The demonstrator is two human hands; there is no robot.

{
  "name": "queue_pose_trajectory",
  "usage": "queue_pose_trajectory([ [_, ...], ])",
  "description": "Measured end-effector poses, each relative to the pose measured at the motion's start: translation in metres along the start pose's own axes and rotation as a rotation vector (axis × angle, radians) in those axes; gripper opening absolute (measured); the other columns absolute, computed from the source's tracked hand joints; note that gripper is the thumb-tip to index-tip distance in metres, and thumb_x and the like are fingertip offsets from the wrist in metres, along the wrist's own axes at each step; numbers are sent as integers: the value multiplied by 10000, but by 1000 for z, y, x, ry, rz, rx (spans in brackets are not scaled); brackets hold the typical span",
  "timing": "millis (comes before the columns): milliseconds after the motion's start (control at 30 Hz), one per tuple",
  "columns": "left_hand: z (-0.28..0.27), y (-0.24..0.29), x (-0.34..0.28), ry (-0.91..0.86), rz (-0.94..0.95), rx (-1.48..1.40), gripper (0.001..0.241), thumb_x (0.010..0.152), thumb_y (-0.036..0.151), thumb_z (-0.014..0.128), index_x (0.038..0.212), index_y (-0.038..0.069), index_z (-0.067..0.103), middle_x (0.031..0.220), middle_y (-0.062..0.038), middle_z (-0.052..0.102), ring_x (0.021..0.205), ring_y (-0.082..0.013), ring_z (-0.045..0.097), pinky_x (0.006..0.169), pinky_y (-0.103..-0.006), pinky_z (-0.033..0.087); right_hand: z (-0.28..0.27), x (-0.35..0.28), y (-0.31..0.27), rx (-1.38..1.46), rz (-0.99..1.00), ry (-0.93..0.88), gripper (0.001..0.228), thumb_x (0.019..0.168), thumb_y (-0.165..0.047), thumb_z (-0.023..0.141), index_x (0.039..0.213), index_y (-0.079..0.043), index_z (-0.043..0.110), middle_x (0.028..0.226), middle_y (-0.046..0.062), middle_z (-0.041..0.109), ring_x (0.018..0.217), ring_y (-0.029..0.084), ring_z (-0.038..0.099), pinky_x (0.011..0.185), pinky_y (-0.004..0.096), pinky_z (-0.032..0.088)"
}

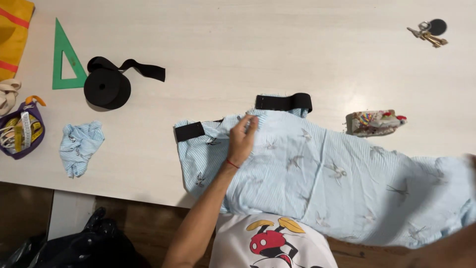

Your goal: Pinning a black elastic waistband to blue striped fabric shorts on a white table

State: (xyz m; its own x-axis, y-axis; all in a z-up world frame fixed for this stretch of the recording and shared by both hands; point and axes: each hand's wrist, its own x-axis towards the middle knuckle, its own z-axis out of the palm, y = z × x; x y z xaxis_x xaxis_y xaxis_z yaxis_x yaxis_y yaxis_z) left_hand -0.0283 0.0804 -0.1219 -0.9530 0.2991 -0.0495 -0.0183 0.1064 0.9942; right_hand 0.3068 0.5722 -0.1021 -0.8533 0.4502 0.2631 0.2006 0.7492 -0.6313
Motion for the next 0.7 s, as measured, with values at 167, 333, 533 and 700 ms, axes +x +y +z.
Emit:
queue_pose_trajectory([
  [167,21,-31,-3,-273,-37,14,293,1155,333,574,1092,119,765,800,-33,681,866,-90,559,798,-320,543,147,84,-224,371,-32,-198,600,850,-8,861,1418,-7,668,1333,200,711,1354,381,629,1216,498,422],
  [333,23,-4,-3,-363,-87,-95,345,1173,344,515,1143,109,766,802,52,595,819,-82,521,765,-259,488,239,126,-252,778,-17,-650,636,805,-49,906,1389,-20,656,1336,167,721,1311,324,604,1151,533,440],
  [533,7,-44,3,-373,-126,-219,475,971,214,828,1370,29,649,1118,-95,732,910,-93,606,758,-262,486,265,133,-244,804,281,-675,89,921,-102,853,893,-66,776,704,-41,691,692,73,573,678,270,492],
  [700,16,-38,-1,-368,-320,-245,296,1016,161,784,1232,-2,665,887,-118,776,467,-124,636,344,-276,531,276,127,-237,671,321,-630,198,979,-185,813,813,-90,761,632,-23,679,660,70,535,641,269,461],
])
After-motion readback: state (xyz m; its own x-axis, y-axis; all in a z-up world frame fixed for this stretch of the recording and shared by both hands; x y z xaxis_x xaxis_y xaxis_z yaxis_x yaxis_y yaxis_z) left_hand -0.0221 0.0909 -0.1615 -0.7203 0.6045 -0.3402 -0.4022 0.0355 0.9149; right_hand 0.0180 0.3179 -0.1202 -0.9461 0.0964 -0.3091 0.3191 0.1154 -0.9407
